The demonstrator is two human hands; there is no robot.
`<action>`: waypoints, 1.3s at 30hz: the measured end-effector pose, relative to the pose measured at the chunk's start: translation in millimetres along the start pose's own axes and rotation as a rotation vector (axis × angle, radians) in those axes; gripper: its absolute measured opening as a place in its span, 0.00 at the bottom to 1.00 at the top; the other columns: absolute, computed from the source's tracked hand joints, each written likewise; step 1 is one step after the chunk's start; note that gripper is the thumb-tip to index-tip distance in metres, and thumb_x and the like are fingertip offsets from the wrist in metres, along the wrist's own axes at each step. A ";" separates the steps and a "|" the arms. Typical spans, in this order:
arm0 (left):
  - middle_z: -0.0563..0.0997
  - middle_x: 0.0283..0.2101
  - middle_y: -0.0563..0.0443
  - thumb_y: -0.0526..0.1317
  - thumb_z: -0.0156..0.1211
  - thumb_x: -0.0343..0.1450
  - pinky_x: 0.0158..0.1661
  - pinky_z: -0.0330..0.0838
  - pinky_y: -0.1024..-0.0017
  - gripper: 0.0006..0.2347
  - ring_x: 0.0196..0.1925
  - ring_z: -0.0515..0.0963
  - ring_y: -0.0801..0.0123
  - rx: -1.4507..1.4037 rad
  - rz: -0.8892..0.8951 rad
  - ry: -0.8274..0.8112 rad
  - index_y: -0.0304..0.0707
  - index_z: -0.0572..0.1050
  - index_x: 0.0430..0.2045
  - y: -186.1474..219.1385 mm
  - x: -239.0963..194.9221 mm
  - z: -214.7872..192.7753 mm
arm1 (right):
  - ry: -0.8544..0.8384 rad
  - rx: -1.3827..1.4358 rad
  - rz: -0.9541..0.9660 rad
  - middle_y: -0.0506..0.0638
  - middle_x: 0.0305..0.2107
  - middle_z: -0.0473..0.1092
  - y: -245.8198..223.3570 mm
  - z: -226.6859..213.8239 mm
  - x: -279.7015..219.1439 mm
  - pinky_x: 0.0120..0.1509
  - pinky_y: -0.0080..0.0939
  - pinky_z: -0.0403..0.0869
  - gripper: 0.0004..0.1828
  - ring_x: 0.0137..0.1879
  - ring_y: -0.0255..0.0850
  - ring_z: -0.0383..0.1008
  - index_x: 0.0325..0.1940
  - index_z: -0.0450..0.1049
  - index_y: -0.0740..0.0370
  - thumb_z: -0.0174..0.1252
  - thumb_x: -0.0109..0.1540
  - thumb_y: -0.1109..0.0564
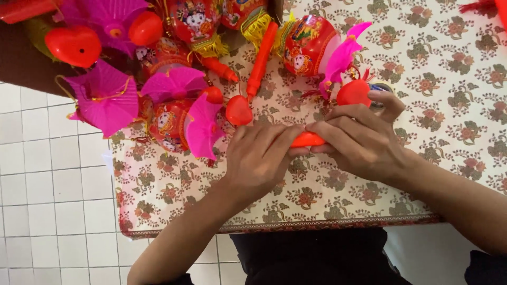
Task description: Assembling small plastic lanterns by inserting batteries and attaching plastic handles.
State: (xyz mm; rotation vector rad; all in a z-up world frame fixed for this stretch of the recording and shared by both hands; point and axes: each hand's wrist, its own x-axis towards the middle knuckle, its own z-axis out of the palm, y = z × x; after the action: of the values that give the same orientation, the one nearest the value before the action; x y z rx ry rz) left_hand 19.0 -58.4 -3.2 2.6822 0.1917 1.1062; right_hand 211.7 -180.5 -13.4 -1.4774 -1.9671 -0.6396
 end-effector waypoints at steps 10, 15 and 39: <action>0.87 0.40 0.50 0.48 0.47 0.79 0.28 0.75 0.57 0.16 0.36 0.85 0.59 -0.129 -0.162 -0.312 0.44 0.75 0.56 -14.5 -15.4 6.8 | -0.014 0.006 -0.084 0.47 0.33 0.82 2.7 -2.6 2.0 0.73 0.48 0.44 0.12 0.47 0.42 0.80 0.44 0.82 0.53 0.69 0.67 0.44; 0.84 0.32 0.48 0.49 0.68 0.73 0.25 0.74 0.63 0.16 0.31 0.83 0.62 -0.141 -0.028 -0.238 0.40 0.75 0.48 -16.3 -8.6 3.3 | 0.007 -0.021 -0.091 0.44 0.32 0.82 0.3 1.8 -5.7 0.72 0.47 0.46 0.15 0.46 0.40 0.79 0.48 0.81 0.52 0.71 0.66 0.42; 0.77 0.30 0.46 0.48 0.70 0.68 0.28 0.76 0.68 0.15 0.30 0.79 0.61 -0.177 -0.006 -0.185 0.38 0.80 0.41 -17.4 -0.4 0.5 | -0.039 0.048 0.059 0.49 0.30 0.75 -10.3 5.4 -10.3 0.74 0.67 0.44 0.12 0.50 0.45 0.77 0.45 0.81 0.60 0.67 0.62 0.51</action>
State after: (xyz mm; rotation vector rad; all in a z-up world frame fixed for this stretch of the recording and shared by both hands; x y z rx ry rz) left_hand 18.5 -41.8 -8.5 2.6031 0.0660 0.8248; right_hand 203.0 -186.5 -24.8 -1.5233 -1.9471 -0.5384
